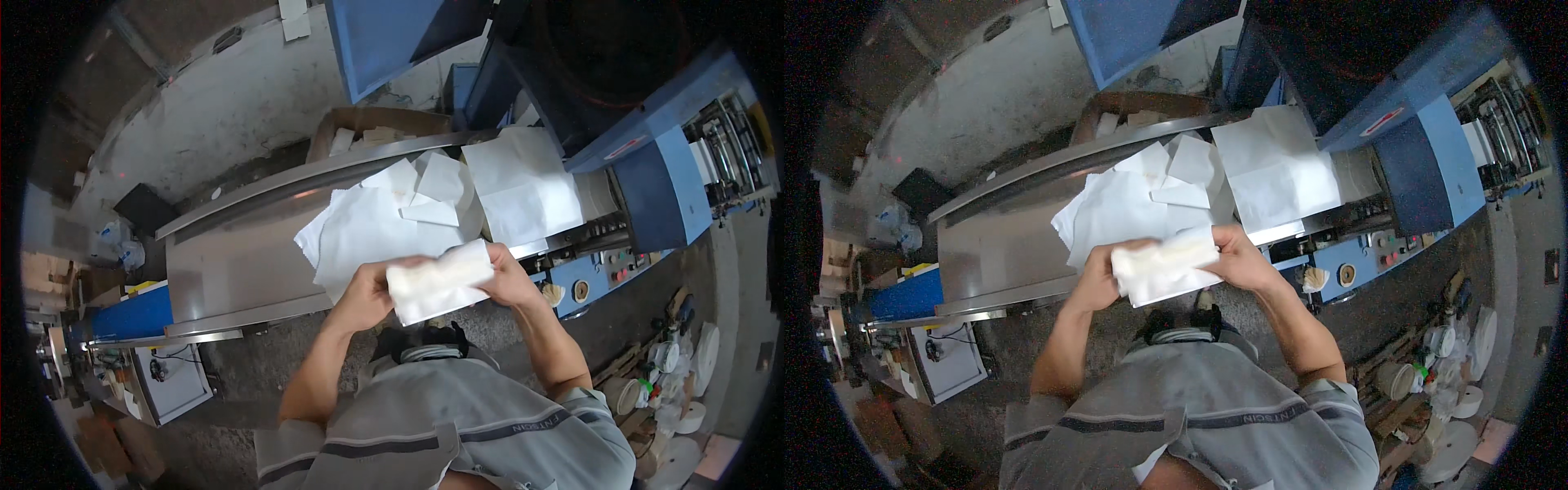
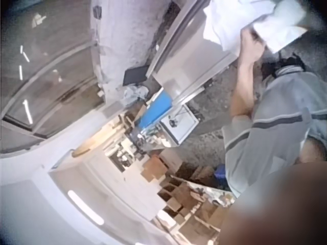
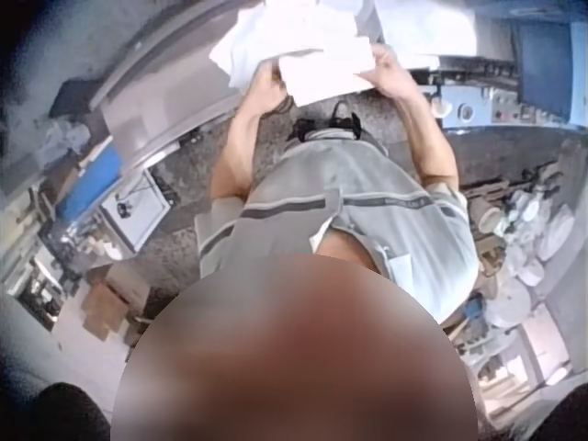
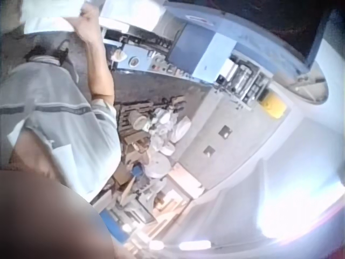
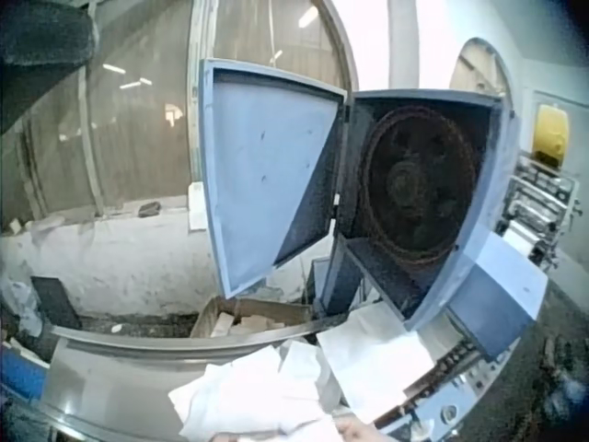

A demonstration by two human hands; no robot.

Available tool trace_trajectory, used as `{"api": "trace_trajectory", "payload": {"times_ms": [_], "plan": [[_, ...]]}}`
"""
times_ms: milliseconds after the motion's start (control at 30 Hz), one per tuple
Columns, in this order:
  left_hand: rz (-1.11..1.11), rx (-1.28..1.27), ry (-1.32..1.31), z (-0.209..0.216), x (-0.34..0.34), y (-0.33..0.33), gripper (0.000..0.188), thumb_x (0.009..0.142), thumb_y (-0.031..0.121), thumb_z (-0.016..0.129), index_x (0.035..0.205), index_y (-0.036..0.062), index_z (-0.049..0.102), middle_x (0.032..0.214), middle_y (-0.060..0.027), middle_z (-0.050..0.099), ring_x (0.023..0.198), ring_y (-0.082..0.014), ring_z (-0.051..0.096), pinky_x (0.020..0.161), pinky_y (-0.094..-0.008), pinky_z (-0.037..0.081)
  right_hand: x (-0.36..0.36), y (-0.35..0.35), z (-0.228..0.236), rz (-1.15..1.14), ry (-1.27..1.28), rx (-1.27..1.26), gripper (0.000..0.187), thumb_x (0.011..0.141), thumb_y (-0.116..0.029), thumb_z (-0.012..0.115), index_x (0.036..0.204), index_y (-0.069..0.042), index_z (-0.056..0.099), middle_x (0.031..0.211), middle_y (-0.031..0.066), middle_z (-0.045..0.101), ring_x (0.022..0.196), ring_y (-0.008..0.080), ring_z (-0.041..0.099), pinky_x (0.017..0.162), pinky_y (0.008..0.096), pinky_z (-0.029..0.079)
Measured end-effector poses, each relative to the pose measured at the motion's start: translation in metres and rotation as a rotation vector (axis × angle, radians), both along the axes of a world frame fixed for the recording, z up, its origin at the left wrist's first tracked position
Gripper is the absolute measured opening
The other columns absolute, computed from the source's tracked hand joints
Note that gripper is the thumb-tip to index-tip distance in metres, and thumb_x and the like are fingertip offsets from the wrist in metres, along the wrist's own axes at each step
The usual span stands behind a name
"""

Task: The recorder operates a paper-folding machine and inspects the resulting napkins for quality.

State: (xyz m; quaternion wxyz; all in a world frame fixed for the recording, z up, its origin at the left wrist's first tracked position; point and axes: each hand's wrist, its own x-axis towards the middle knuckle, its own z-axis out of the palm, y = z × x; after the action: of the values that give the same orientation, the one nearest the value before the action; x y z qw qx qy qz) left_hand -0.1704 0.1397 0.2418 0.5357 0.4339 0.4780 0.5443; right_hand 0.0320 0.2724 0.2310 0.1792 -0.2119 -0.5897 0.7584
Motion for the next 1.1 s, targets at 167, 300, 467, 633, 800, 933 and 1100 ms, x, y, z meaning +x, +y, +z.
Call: {"api": "trace_trajectory", "payload": {"times_ms": [167,300,467,633,800,933,1100], "plan": [[-0.25,0.116,-0.009,0.008,-0.016,-0.003,0.028,0.086,-0.012,0.054,0.106,0.0013,0.07,0.109,-0.0069,0.069,0.094,-0.0145,0.065,0.084,-0.0268,0.05,0.005,-0.005,0.013,-0.013,0.131,-0.121,0.009,0.081,0.004,0.064,0.088,0.001,0.07,0.093,0.0098,0.069,0.082,0.0168,0.065,0.074,0.0275,0.051],[-0.299,-0.065,-0.011,0.008,-0.025,-0.007,0.024,0.09,-0.003,0.051,0.102,0.0026,0.071,0.101,-0.0088,0.069,0.088,-0.0184,0.065,0.08,-0.028,0.05,0.006,0.002,0.021,0.046,0.115,-0.034,0.009,0.083,0.004,0.062,0.087,0.001,0.069,0.091,0.009,0.068,0.083,0.0167,0.063,0.074,0.0281,0.049],[-0.064,-0.264,-0.547,-0.004,-0.024,0.0,0.044,0.099,0.039,0.044,0.112,-0.0013,0.055,0.115,-0.0159,0.062,0.097,-0.0207,0.062,0.082,-0.0307,0.05,0.004,0.01,0.029,0.15,0.036,0.151,0.015,0.086,0.007,0.055,0.088,0.001,0.069,0.09,0.0076,0.068,0.083,0.0157,0.062,0.076,0.0272,0.047],[-0.191,-0.242,-0.259,-0.022,-0.011,-0.004,0.039,0.088,0.011,0.069,0.121,-0.004,0.054,0.105,-0.0046,0.062,0.095,-0.0089,0.058,0.077,-0.0232,0.049,0.0,0.01,0.03,0.209,0.017,0.338,0.019,0.086,0.009,0.052,0.09,0.001,0.069,0.09,0.0046,0.067,0.082,0.0142,0.062,0.074,0.0266,0.047],[-0.054,-0.189,-0.166,-0.016,-0.009,-0.009,0.034,0.088,0.009,0.068,0.117,-0.0058,0.055,0.102,-0.0052,0.063,0.088,-0.0091,0.06,0.074,-0.0238,0.05,0.007,0.015,0.017,0.024,-0.132,-0.371,0.037,0.087,-0.009,0.059,0.123,0.0,0.055,0.097,0.0026,0.063,0.086,0.0098,0.06,0.072,0.0208,0.047],[-0.018,-0.2,0.008,-0.014,-0.003,-0.011,0.032,0.088,0.01,0.069,0.114,-0.0049,0.057,0.098,-0.0059,0.064,0.084,-0.0091,0.061,0.072,-0.0243,0.051,0.004,-0.002,0.012,0.109,-0.063,-0.099,0.04,0.087,-0.014,0.068,0.121,0.001,0.054,0.098,0.0026,0.064,0.086,0.0106,0.061,0.07,0.0268,0.054],[0.046,-0.128,0.175,-0.019,-0.002,-0.01,0.029,0.087,0.008,0.07,0.111,-0.0029,0.059,0.091,-0.0056,0.066,0.079,-0.0089,0.062,0.067,-0.0242,0.051,0.005,-0.006,0.0,0.063,-0.195,-0.12,0.034,0.086,-0.008,0.071,0.115,0.001,0.055,0.095,0.0056,0.065,0.082,0.0118,0.064,0.064,0.025,0.056]]}}
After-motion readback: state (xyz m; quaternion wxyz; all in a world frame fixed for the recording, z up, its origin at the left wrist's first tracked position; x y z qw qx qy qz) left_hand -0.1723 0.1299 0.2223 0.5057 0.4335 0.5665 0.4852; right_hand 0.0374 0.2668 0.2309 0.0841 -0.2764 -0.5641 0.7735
